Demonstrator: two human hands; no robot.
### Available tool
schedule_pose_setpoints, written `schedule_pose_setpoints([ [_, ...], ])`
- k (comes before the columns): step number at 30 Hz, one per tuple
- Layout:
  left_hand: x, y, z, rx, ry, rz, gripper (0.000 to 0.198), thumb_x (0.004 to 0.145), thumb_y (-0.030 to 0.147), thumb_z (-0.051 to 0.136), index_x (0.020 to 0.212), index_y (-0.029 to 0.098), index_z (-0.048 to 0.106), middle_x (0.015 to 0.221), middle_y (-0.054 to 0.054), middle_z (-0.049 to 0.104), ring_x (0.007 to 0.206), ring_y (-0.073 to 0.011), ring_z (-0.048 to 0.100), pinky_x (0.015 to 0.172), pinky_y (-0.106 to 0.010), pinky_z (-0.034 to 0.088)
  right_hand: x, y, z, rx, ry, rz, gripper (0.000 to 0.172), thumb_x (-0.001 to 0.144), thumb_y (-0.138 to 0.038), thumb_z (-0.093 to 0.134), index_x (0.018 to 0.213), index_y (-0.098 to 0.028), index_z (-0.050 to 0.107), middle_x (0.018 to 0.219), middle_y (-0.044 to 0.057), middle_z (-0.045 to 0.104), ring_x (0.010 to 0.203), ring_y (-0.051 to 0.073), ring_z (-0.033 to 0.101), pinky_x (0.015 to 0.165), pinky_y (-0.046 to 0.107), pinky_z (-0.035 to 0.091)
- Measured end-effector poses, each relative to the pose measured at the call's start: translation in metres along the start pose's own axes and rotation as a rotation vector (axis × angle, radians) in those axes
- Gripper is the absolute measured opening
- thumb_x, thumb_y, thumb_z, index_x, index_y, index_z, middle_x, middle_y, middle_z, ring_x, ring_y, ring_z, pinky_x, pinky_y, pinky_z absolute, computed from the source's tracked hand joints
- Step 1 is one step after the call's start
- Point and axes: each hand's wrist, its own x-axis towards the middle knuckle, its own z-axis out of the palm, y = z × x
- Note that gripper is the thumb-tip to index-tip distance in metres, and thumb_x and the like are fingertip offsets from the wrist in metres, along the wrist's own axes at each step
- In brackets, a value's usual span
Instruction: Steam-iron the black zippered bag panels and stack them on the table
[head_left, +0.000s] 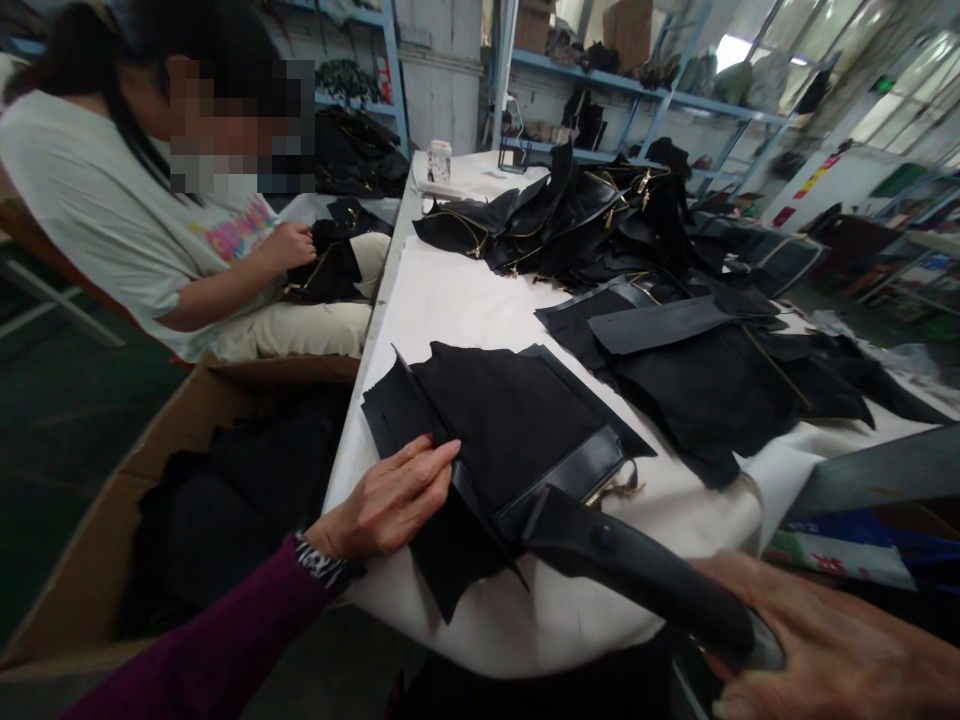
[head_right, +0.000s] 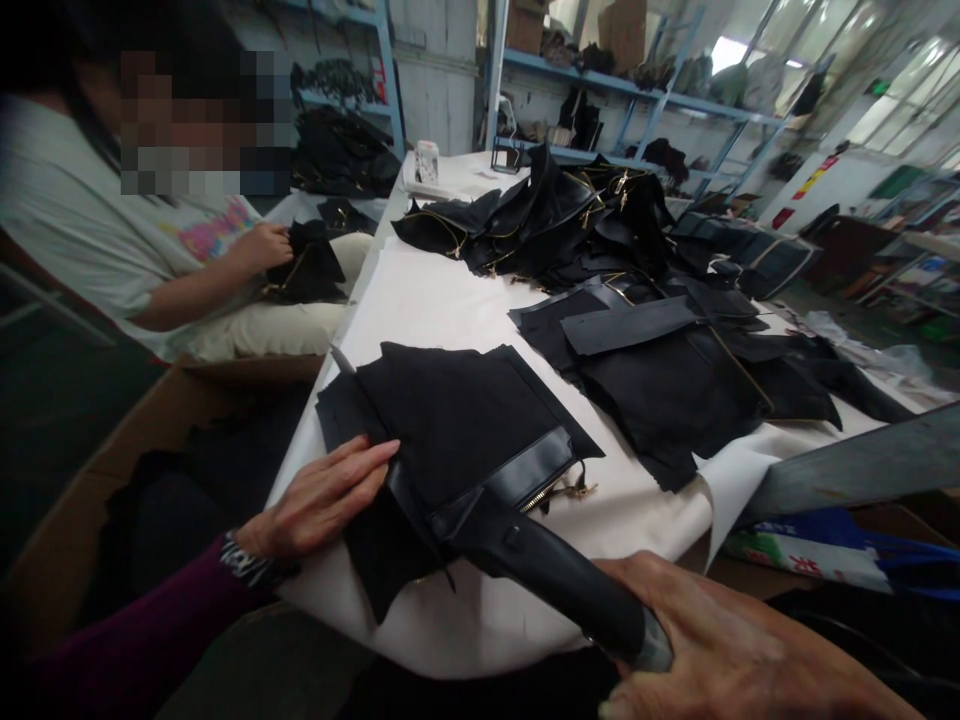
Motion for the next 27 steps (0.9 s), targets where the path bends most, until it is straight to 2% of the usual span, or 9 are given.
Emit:
schedule_pose_setpoints([
  [2, 0.001, 0.0, -0.001, -0.004, -0.012, 0.004, 0.022, 0.083, -0.001, 0.042, 0.096, 0.003, 0.059, 0.109, -0.025, 0.063, 0.111, -0.0244, 0.055, 0.1, -0.04, 0.043, 0.01, -0.011, 0.003, -0.058, -0.084, 0.017, 0.051, 0.064, -0.04, 0.071, 0.111, -0.022, 0.062, 0.091, 0.004, 0.063, 0.078, 0.022, 0.059, 0.06, 0.024, 0.047],
  [3, 0.001, 0.001, -0.001, -0.008, -0.016, 0.008, 0.022, 0.083, -0.001, 0.042, 0.096, 0.002, 0.059, 0.109, -0.025, 0.063, 0.111, -0.0247, 0.055, 0.1, -0.04, 0.043, 0.015, -0.016, 0.005, -0.071, -0.147, 0.016, 0.05, 0.064, -0.041, 0.071, 0.109, -0.02, 0.062, 0.088, 0.003, 0.062, 0.075, 0.02, 0.057, 0.056, 0.022, 0.045],
  [5, 0.001, 0.001, -0.002, -0.021, -0.034, 0.014, 0.021, 0.082, -0.002, 0.043, 0.095, 0.0, 0.06, 0.108, -0.027, 0.062, 0.11, -0.0257, 0.056, 0.1, -0.04, 0.042, 0.024, -0.026, 0.009, -0.063, -0.252, 0.014, 0.044, 0.06, -0.04, 0.073, 0.096, -0.017, 0.064, 0.074, -0.001, 0.058, 0.062, 0.013, 0.052, 0.046, 0.017, 0.037],
  [8, -0.001, 0.001, -0.002, -0.043, -0.078, 0.016, 0.023, 0.081, -0.005, 0.044, 0.097, -0.001, 0.059, 0.109, -0.028, 0.061, 0.11, -0.0268, 0.055, 0.099, -0.043, 0.043, 0.033, -0.033, 0.016, -0.006, -0.303, 0.033, 0.037, 0.056, -0.038, 0.074, 0.083, -0.016, 0.06, 0.061, -0.006, 0.051, 0.05, 0.007, 0.044, 0.037, 0.013, 0.027],
  [13, 0.0, -0.002, 0.001, -0.026, -0.084, 0.069, 0.024, 0.084, -0.002, 0.041, 0.099, 0.001, 0.058, 0.104, -0.024, 0.063, 0.104, -0.0249, 0.058, 0.092, -0.041, 0.047, 0.02, -0.019, 0.022, 0.102, -0.161, 0.026, 0.032, 0.058, -0.037, 0.074, 0.078, -0.016, 0.059, 0.059, -0.006, 0.053, 0.049, 0.007, 0.047, 0.036, 0.012, 0.026],
  [17, 0.004, -0.002, 0.0, 0.027, -0.076, 0.11, 0.028, 0.086, 0.0, 0.035, 0.096, 0.005, 0.061, 0.097, -0.02, 0.066, 0.098, -0.021, 0.06, 0.093, -0.035, 0.045, -0.009, 0.015, 0.027, 0.213, 0.019, 0.099, 0.041, 0.061, -0.036, 0.073, 0.092, -0.015, 0.059, 0.059, -0.005, 0.055, 0.047, 0.007, 0.048, 0.037, 0.013, 0.03],
  [20, 0.008, -0.001, -0.002, 0.048, -0.076, 0.162, 0.03, 0.087, 0.0, 0.034, 0.093, 0.006, 0.063, 0.095, -0.017, 0.068, 0.095, -0.019, 0.061, 0.095, -0.034, 0.041, -0.024, 0.038, 0.028, 0.369, 0.101, 0.092, 0.033, 0.068, -0.04, 0.067, 0.086, -0.013, 0.058, 0.053, -0.004, 0.056, 0.044, 0.008, 0.05, 0.039, 0.014, 0.033],
  [23, 0.017, 0.002, -0.003, 0.076, -0.091, 0.183, 0.032, 0.086, 0.0, 0.033, 0.093, 0.007, 0.064, 0.093, -0.015, 0.069, 0.093, -0.0189, 0.062, 0.093, -0.033, 0.042, -0.025, 0.047, 0.022, 0.447, 0.188, 0.042, 0.032, 0.071, -0.044, 0.063, 0.069, -0.014, 0.054, 0.047, -0.002, 0.054, 0.042, 0.01, 0.05, 0.04, 0.016, 0.034],
  [27, 0.034, 0.013, 0.002, 0.087, -0.047, 0.09, 0.022, 0.087, 0.007, 0.044, 0.096, 0.006, 0.064, 0.096, -0.016, 0.068, 0.091, -0.0193, 0.062, 0.085, -0.032, 0.047, -0.008, 0.041, 0.006, 0.428, 0.264, -0.001, 0.033, 0.076, -0.044, 0.06, 0.064, -0.014, 0.053, 0.047, 0.0, 0.057, 0.041, 0.01, 0.051, 0.042, 0.017, 0.037],
])
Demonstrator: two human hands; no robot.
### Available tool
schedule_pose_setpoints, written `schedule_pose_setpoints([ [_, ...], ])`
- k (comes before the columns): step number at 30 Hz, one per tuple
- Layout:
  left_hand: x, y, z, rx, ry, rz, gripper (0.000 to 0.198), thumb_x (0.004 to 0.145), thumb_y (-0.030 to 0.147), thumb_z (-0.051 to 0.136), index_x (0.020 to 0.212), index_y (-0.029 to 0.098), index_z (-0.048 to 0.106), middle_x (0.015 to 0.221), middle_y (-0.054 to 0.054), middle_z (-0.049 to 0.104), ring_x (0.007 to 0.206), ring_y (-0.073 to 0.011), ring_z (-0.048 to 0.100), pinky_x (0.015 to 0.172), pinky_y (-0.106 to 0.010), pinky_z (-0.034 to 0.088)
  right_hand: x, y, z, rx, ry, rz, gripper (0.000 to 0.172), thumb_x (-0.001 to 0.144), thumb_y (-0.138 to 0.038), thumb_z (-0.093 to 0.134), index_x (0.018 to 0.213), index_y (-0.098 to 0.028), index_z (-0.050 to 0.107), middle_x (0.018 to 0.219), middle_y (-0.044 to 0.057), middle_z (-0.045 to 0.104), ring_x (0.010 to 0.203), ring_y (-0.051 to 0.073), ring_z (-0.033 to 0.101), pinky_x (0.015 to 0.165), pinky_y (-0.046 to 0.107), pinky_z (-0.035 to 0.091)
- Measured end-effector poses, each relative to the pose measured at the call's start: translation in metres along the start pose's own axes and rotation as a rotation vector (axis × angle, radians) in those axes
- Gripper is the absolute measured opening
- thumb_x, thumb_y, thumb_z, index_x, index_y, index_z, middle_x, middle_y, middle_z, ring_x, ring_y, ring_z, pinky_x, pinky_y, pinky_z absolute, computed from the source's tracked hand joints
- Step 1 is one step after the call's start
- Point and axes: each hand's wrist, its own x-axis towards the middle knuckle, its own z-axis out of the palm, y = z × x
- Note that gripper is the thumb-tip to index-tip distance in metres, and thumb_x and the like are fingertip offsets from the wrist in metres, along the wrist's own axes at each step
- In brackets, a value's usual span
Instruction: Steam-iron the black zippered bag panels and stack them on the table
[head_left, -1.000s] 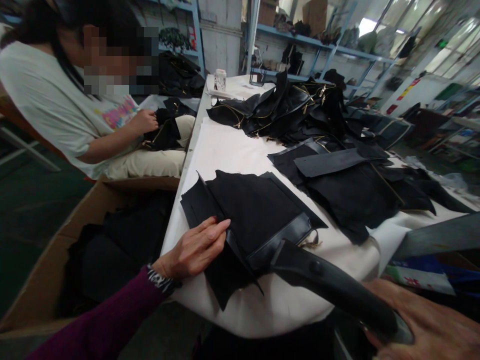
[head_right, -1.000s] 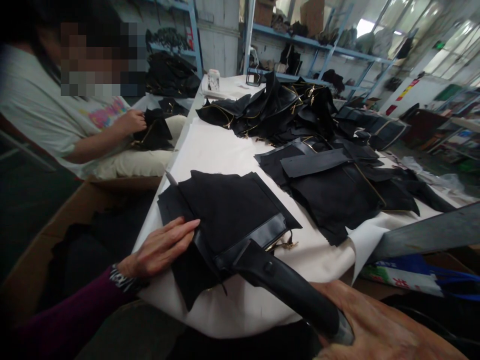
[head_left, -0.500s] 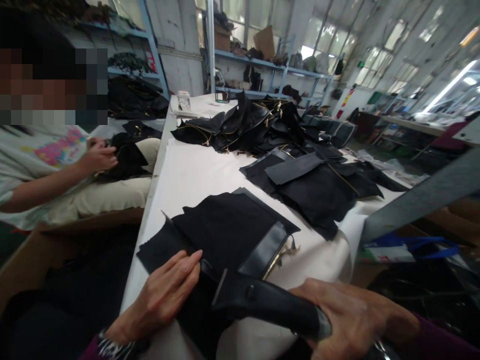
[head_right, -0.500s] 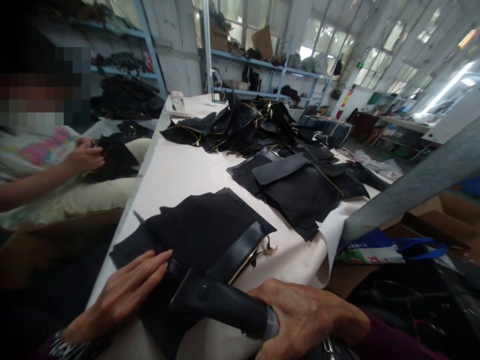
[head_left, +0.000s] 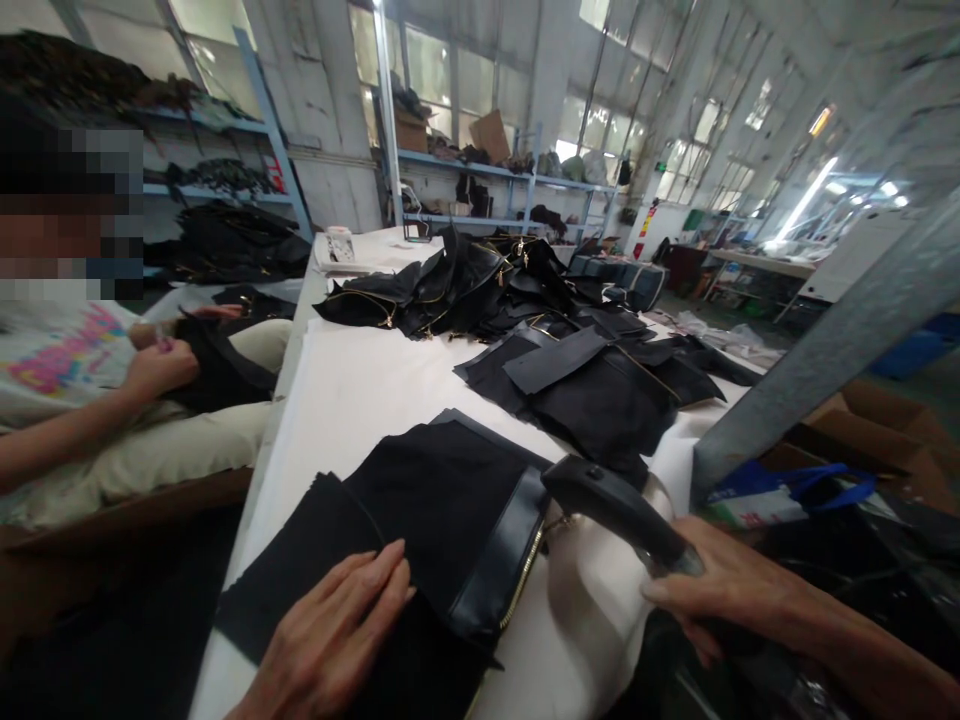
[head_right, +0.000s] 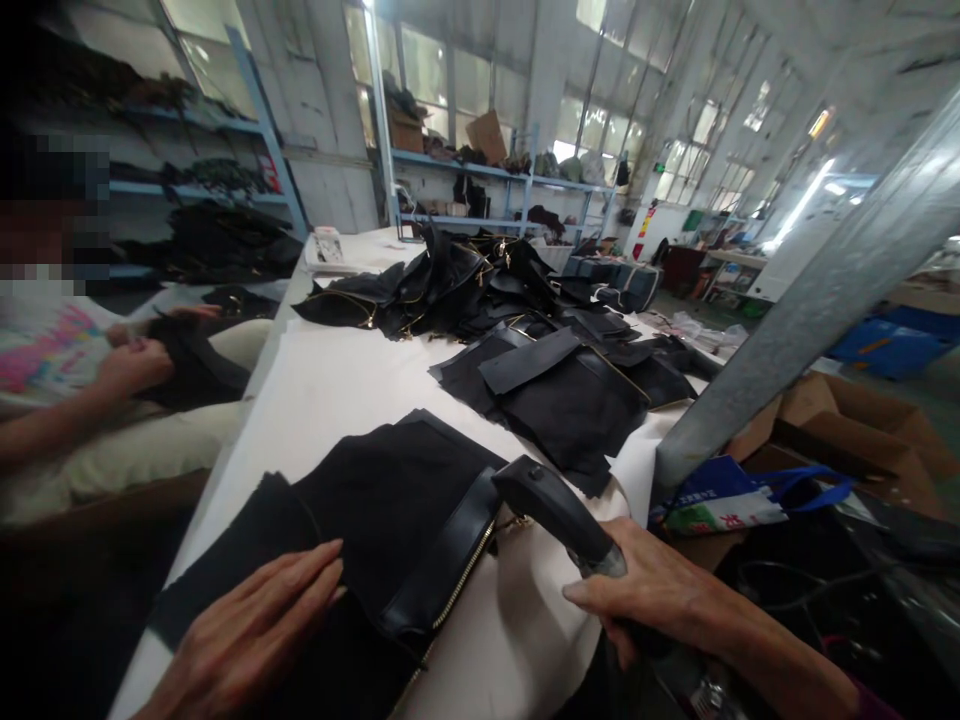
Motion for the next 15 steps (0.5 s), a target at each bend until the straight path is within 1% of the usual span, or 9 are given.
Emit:
schedule_pose_setpoints([
  [3, 0.006, 0.011, 0.009, -0.007, 0.053, -0.081, 0.018, 0.084, 0.01, 0.054, 0.098, 0.006, 0.064, 0.092, -0.013, 0.068, 0.085, -0.0177, 0.064, 0.081, -0.031, 0.05, 0.021, -0.006, -0.001, -0.049, 0.03, -0.024, 0.031, 0.076, -0.041, 0.06, 0.063, -0.014, 0.053, 0.044, -0.001, 0.057, 0.038, 0.009, 0.05, 0.039, 0.017, 0.036],
  [5, 0.0, 0.018, 0.016, -0.001, 0.05, -0.103, 0.017, 0.083, 0.01, 0.056, 0.097, 0.008, 0.065, 0.088, -0.011, 0.069, 0.079, -0.0168, 0.064, 0.078, -0.032, 0.051, 0.034, -0.007, 0.0, -0.057, 0.017, -0.039, 0.032, 0.076, -0.04, 0.06, 0.059, -0.014, 0.053, 0.044, 0.0, 0.057, 0.037, 0.01, 0.051, 0.039, 0.018, 0.037],
  [7, -0.013, 0.026, 0.021, 0.009, 0.04, -0.116, 0.016, 0.082, 0.009, 0.057, 0.095, 0.007, 0.065, 0.088, -0.011, 0.068, 0.079, -0.0175, 0.065, 0.079, -0.033, 0.052, 0.042, -0.008, 0.001, -0.087, 0.01, -0.056, 0.036, 0.076, -0.042, 0.059, 0.054, -0.014, 0.052, 0.044, 0.001, 0.057, 0.038, 0.011, 0.053, 0.039, 0.019, 0.038],
  [10, -0.039, 0.043, 0.019, 0.02, 0.048, -0.198, 0.021, 0.081, 0.006, 0.055, 0.1, 0.007, 0.063, 0.097, -0.014, 0.067, 0.092, -0.0196, 0.063, 0.087, -0.032, 0.051, 0.042, -0.01, 0.001, -0.16, 0.032, -0.063, 0.042, 0.077, -0.047, 0.056, 0.05, -0.014, 0.054, 0.044, 0.003, 0.058, 0.041, 0.013, 0.054, 0.043, 0.021, 0.04],
  [12, -0.051, 0.058, 0.012, -0.007, 0.05, -0.309, 0.028, 0.081, 0.003, 0.052, 0.107, 0.007, 0.061, 0.104, -0.014, 0.065, 0.1, -0.0201, 0.061, 0.09, -0.03, 0.049, 0.036, -0.012, 0.0, -0.182, 0.042, -0.046, 0.045, 0.076, -0.052, 0.055, 0.05, -0.015, 0.053, 0.044, 0.004, 0.058, 0.041, 0.013, 0.054, 0.043, 0.021, 0.04],
  [14, -0.052, 0.071, 0.004, -0.08, 0.082, -0.496, 0.029, 0.081, 0.003, 0.051, 0.108, 0.01, 0.062, 0.106, -0.012, 0.065, 0.1, -0.0183, 0.062, 0.089, -0.026, 0.049, 0.027, -0.013, 0.001, -0.193, 0.047, -0.011, 0.044, 0.074, -0.055, 0.055, 0.053, -0.017, 0.051, 0.044, 0.004, 0.059, 0.041, 0.014, 0.053, 0.042, 0.022, 0.039],
  [15, -0.047, 0.075, 0.001, -0.116, 0.1, -0.611, 0.026, 0.082, 0.005, 0.051, 0.104, 0.012, 0.063, 0.103, -0.011, 0.066, 0.096, -0.0171, 0.063, 0.086, -0.024, 0.049, 0.022, -0.012, 0.002, -0.2, 0.042, 0.007, 0.042, 0.074, -0.056, 0.056, 0.055, -0.018, 0.05, 0.044, 0.003, 0.059, 0.041, 0.014, 0.053, 0.042, 0.022, 0.039],
])
